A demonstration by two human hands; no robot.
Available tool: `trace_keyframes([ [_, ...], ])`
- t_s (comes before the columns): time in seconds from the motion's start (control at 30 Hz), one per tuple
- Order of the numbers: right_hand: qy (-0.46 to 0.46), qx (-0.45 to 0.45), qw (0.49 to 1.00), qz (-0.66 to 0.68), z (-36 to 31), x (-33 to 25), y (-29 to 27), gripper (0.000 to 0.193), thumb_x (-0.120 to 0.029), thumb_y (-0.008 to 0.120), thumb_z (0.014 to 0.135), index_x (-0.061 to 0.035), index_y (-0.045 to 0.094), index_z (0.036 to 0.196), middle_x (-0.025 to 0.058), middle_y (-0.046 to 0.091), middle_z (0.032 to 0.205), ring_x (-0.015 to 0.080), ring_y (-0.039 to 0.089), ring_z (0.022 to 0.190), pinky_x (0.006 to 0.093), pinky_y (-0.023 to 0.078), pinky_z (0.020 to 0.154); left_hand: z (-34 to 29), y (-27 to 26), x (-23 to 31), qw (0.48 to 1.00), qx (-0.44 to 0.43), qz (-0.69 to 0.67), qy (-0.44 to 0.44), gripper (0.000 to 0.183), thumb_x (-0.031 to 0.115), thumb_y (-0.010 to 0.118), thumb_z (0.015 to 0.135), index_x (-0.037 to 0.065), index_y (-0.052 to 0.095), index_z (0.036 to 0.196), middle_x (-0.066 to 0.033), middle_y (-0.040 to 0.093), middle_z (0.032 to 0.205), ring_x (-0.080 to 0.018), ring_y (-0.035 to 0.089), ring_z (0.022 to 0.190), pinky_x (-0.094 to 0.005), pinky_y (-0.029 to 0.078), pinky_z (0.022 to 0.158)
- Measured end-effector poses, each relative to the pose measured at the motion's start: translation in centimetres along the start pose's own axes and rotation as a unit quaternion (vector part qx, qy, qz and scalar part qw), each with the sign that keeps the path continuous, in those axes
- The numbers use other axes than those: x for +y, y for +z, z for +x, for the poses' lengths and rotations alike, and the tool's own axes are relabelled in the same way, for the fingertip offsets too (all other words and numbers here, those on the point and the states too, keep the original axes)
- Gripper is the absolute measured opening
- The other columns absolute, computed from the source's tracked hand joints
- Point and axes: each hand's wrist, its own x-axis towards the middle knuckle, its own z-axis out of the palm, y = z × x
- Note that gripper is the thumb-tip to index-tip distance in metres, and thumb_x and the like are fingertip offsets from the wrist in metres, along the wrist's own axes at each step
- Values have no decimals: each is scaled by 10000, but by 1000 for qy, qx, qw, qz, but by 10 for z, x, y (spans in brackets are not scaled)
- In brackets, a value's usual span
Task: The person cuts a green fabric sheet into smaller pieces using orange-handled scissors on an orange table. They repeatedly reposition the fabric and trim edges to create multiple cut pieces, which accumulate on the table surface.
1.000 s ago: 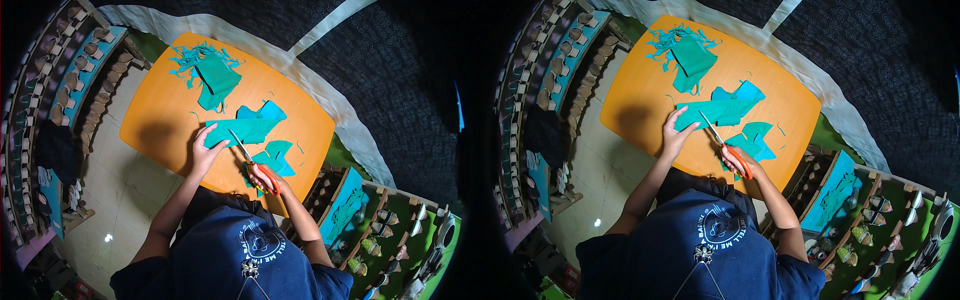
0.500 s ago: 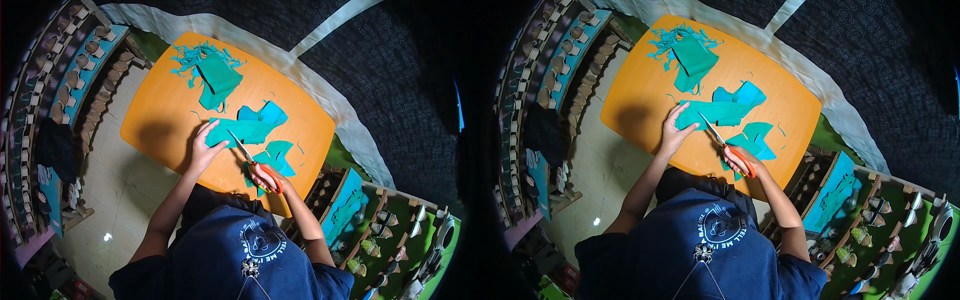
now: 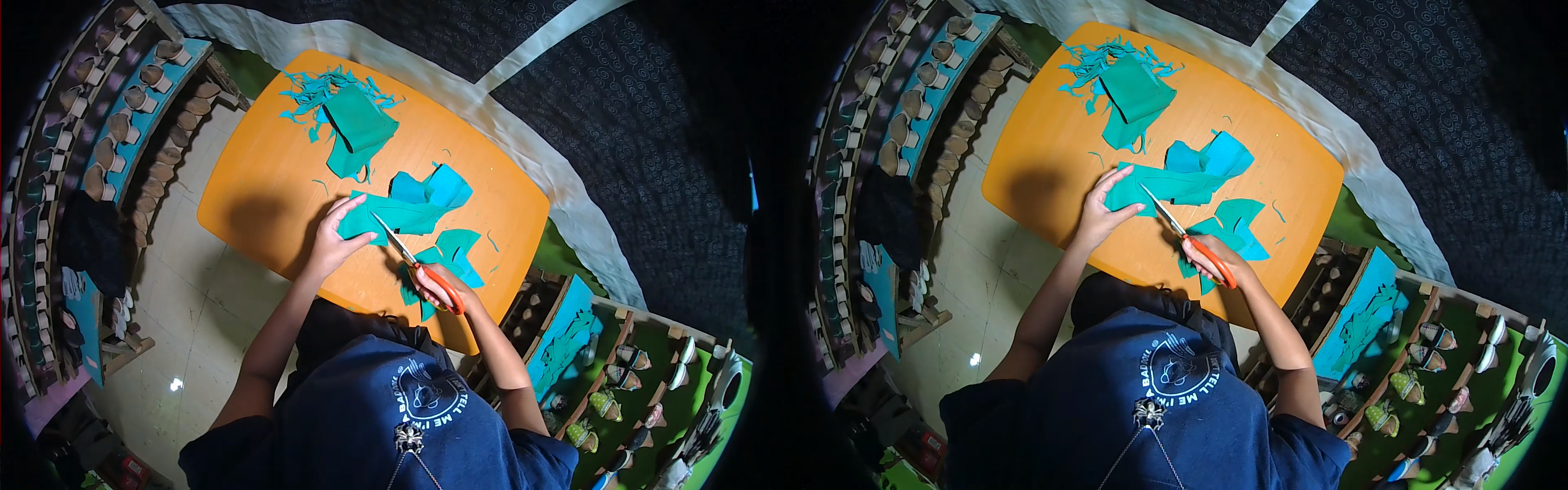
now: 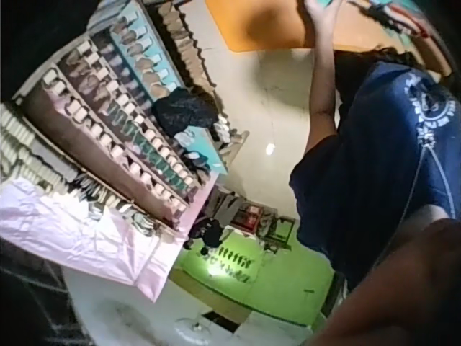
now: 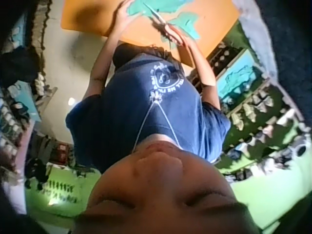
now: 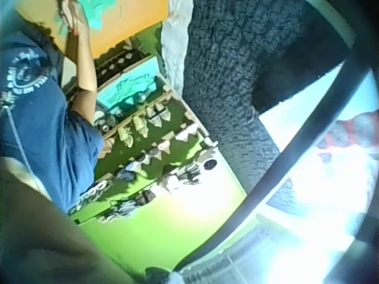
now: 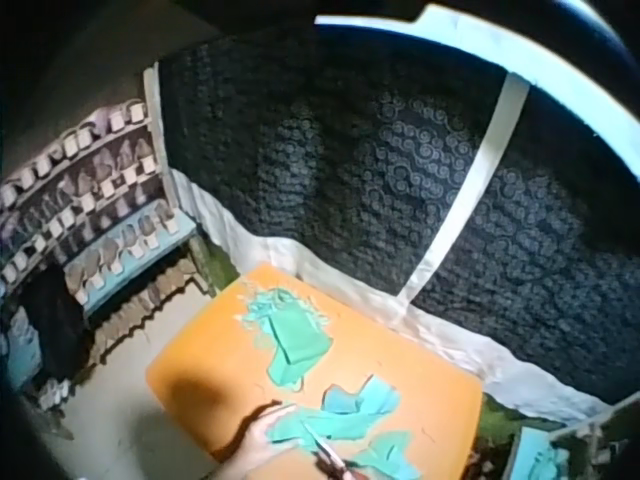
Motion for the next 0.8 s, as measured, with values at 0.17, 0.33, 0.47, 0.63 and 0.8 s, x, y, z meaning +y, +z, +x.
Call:
trace_keyframes([
  [0.17,4,13,1000,-10,-2,2,2,644,-686,348,793,-62,475,692,-27,404,504,40,410,395,169,356,365,4,-5,-1,999,-44,13,-9,605,84,746,646,54,506,1201,-100,474,1179,-201,425,1136,-313,305,976],
  [0.33,-8,-2,1000,2,-2,1,0,624,-666,337,811,-63,449,695,-23,411,520,45,412,396,174,345,363,6,-7,4,999,-41,14,-19,601,92,749,638,61,514,1191,-98,485,1180,-208,422,1150,-327,310,982],
  [0.47,-23,2,1000,0,4,10,2,704,-744,304,758,-60,466,721,-16,416,545,55,426,448,183,367,402,6,-5,11,997,-77,-23,-20,604,91,749,635,50,511,1188,-94,489,1186,-204,421,1156,-329,311,984],
  [0.63,-5,12,1000,26,8,10,9,721,-763,303,740,-59,460,728,-10,421,559,64,435,467,198,378,416,6,-3,11,998,-65,-21,-14,611,87,747,640,36,499,1195,-95,484,1197,-199,419,1160,-322,306,986],
  [0.8,-4,11,1000,-1,6,7,8,708,-751,321,745,-57,457,701,-2,431,551,71,455,458,210,391,416,5,-4,12,996,-74,-38,-33,606,77,735,662,46,488,1214,-91,470,1208,-189,393,1181,-312,277,1001],
])
